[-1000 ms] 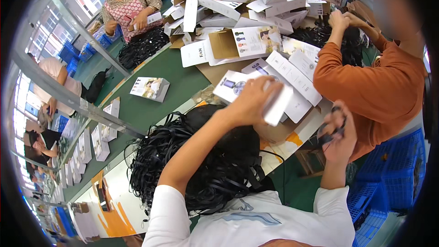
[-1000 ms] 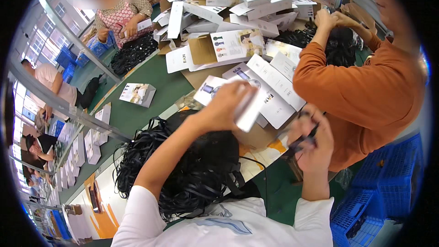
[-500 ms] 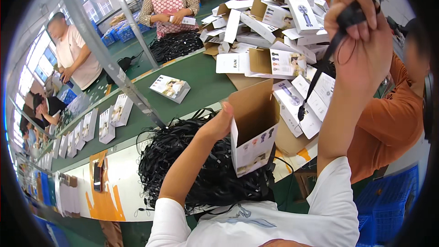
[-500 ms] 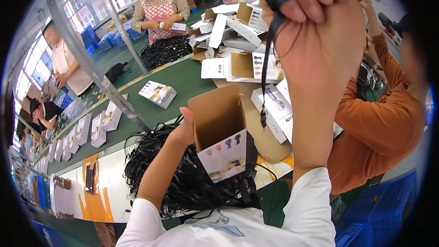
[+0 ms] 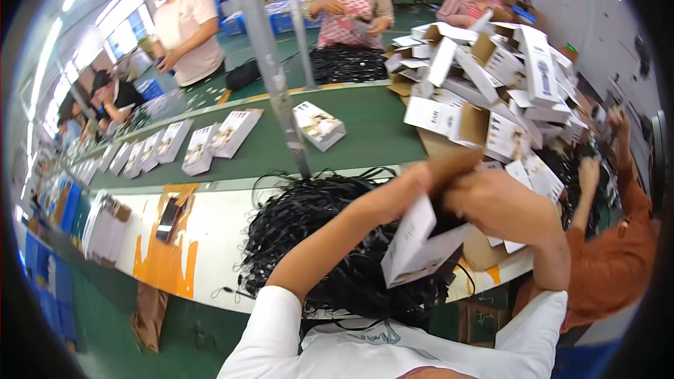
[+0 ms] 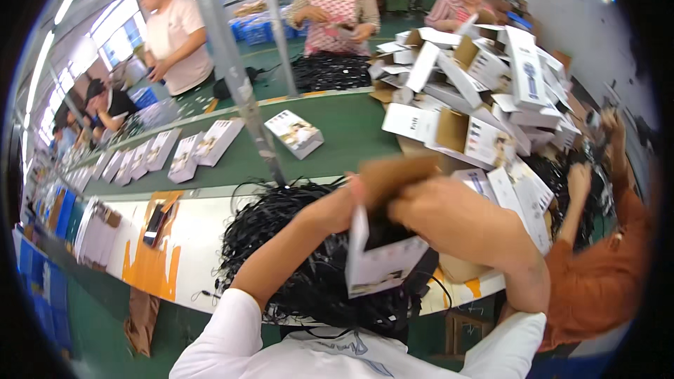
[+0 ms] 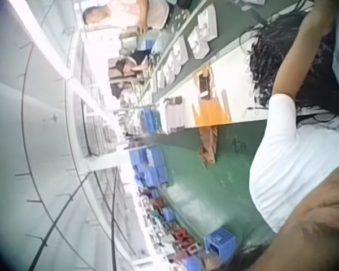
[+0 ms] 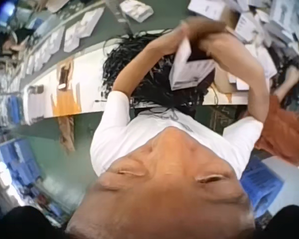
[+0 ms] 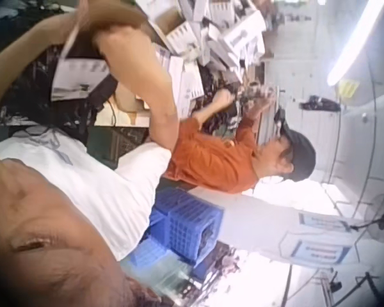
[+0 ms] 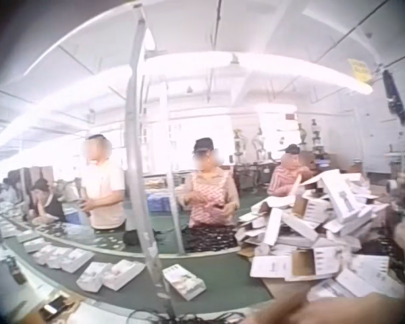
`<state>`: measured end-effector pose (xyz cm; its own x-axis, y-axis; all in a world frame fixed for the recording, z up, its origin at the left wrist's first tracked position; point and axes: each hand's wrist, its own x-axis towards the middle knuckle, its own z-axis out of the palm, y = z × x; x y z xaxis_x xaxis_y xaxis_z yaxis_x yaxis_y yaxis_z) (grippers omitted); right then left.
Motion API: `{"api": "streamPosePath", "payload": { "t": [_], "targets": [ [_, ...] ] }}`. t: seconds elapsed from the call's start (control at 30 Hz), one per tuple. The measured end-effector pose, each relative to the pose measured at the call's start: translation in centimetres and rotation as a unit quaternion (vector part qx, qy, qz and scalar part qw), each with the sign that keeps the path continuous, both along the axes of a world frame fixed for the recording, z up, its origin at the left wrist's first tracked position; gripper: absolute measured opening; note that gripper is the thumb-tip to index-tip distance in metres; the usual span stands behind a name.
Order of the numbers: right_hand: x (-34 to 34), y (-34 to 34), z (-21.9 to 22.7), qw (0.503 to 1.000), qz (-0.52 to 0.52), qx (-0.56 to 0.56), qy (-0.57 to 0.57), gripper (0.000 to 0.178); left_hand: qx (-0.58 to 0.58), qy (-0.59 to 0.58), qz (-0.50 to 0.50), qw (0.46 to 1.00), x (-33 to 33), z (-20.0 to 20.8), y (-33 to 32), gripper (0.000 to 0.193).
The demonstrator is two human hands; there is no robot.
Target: The person separates black lanyards from a pile, inserts them into product boxes by hand, and places the boxes onto the conveyor belt.
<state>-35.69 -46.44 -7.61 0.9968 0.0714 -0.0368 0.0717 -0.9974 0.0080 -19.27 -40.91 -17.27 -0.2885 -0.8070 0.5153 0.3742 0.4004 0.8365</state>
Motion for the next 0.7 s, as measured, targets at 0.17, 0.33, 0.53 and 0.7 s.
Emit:
{"api": "streamPosePath", "payload": {
  "t": [0.17,0.33,0.53,0.7],
  "targets": [
    [4.0,2.0,0.5,0.977,-0.015,0.052,0.206,0.015,-0.011,-0.106,-0.023,0.994,1.1,-0.5,0.9,0.108],
    [1.6,2.0,3.3,0.970,0.107,0.189,-0.110,0.021,-0.010,-0.006,-0.007,1.000,1.7,-1.8,0.9,0.087],
    [1.9,-3.1,-12.1,0.820,-0.205,0.531,-0.058,0.102,0.078,0.239,0.104,0.962,8.1,-0.6,1.9,0.104],
    [6.7,-5.7,-20.4,0.659,-0.262,0.662,-0.245,0.055,0.114,0.107,0.297,0.942,11.0,-4.7,2.2,0.093]
  ]
}}
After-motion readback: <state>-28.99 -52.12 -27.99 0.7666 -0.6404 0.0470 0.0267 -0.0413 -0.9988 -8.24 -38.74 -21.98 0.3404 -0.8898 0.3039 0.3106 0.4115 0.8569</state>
